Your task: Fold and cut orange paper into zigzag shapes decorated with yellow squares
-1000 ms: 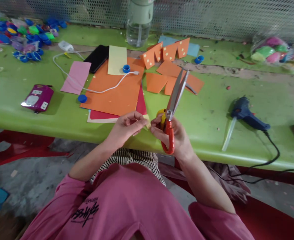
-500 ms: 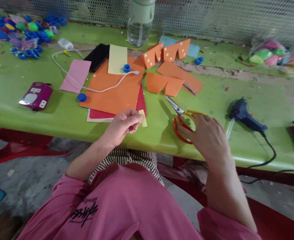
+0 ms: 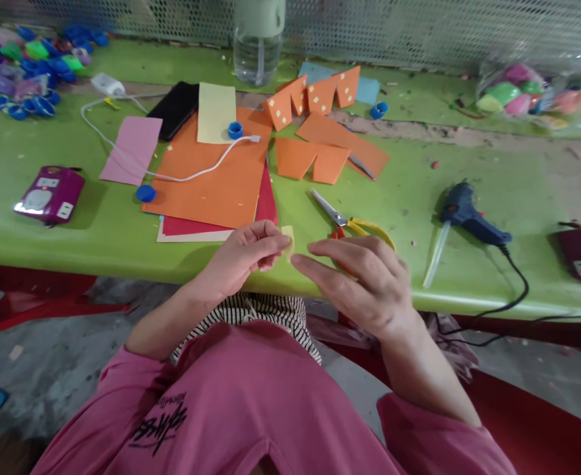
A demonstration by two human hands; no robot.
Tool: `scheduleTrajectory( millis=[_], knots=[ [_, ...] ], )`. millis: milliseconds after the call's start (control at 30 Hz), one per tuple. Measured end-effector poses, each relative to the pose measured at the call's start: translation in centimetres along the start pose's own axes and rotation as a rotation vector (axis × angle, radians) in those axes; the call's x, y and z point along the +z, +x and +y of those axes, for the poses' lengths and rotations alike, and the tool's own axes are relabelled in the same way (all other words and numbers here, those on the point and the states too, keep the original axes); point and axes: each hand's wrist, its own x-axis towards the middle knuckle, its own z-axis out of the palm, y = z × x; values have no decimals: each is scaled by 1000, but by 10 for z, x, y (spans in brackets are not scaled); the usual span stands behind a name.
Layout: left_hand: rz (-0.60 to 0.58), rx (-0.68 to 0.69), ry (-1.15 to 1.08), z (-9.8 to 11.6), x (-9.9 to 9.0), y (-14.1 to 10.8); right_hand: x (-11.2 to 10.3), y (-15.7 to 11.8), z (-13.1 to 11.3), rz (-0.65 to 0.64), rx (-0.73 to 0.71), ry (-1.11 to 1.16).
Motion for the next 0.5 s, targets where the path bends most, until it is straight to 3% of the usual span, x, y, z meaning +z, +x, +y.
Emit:
scheduleTrajectory(
  millis=[67,167,367,500],
  knots=[
    [-8,-13,23,-1,2,-2,7,1,-1,20,-73,-24],
    [-23,-12,53,-1,2,-5,13,1,3,43,-69,-21],
    [-36,31,92,-4,0,-8,13,7,-2,42,20,133],
    [-22,104,202,-4,-2,-10,14,10,-8,62,163,291]
  ],
)
